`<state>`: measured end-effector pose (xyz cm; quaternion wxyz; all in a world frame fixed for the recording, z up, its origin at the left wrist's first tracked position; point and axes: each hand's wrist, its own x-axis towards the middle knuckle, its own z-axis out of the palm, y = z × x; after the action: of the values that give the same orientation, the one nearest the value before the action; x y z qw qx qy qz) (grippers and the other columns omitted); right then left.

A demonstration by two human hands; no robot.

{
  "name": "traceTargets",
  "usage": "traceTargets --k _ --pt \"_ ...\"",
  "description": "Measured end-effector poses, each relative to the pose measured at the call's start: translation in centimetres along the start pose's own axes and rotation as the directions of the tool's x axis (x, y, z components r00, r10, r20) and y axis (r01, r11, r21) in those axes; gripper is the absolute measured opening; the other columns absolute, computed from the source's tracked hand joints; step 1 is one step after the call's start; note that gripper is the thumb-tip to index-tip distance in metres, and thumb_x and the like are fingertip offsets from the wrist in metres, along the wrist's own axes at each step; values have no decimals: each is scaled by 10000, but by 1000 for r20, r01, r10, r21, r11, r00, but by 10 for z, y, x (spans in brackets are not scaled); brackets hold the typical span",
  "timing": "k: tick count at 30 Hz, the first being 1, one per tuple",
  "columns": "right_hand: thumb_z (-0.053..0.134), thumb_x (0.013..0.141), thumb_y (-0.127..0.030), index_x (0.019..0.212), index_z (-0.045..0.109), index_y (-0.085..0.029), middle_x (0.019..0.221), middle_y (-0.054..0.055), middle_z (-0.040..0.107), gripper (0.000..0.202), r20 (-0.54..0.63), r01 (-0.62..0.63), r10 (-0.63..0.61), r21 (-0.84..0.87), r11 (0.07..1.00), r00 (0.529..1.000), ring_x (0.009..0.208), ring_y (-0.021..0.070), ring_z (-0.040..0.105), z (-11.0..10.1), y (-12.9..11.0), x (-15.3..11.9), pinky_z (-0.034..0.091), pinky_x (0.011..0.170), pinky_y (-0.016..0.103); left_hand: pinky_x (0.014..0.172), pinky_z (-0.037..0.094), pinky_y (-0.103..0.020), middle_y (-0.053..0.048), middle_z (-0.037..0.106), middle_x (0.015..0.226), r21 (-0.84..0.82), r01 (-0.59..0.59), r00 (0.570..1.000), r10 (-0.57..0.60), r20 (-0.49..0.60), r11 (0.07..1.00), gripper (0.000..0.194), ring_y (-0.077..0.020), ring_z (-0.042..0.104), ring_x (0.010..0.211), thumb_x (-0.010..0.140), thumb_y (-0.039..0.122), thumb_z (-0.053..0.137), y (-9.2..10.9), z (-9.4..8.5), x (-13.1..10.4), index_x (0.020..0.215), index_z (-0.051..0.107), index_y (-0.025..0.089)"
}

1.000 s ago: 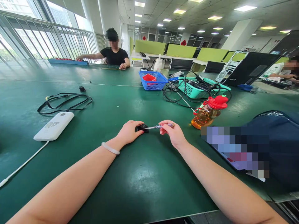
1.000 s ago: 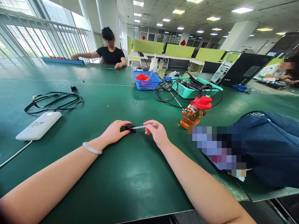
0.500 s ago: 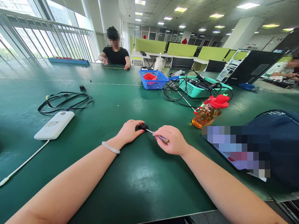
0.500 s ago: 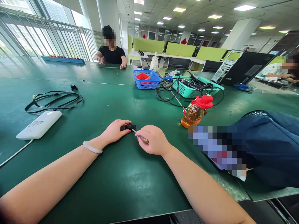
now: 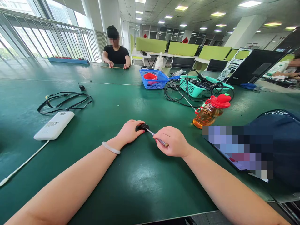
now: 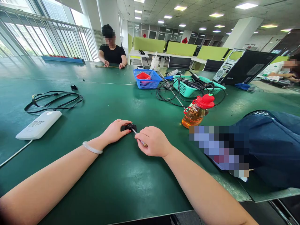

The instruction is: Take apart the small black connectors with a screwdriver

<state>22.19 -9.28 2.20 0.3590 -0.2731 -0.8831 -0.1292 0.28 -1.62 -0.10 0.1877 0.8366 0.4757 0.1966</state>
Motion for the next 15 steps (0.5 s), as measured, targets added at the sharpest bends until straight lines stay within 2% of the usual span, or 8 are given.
traceTargets --k 15 --pt "541 844 -142 876 654 -193 738 26 652 128 68 22 -20 -29 999 997 660 149 547 2 -1 1 432 631 294 1067 436 -414 -46 681 1223 -1 -2 1000 2 -8 1000 419 -259 548 1206 834 358 610 -1 0 0 1240 630 259"
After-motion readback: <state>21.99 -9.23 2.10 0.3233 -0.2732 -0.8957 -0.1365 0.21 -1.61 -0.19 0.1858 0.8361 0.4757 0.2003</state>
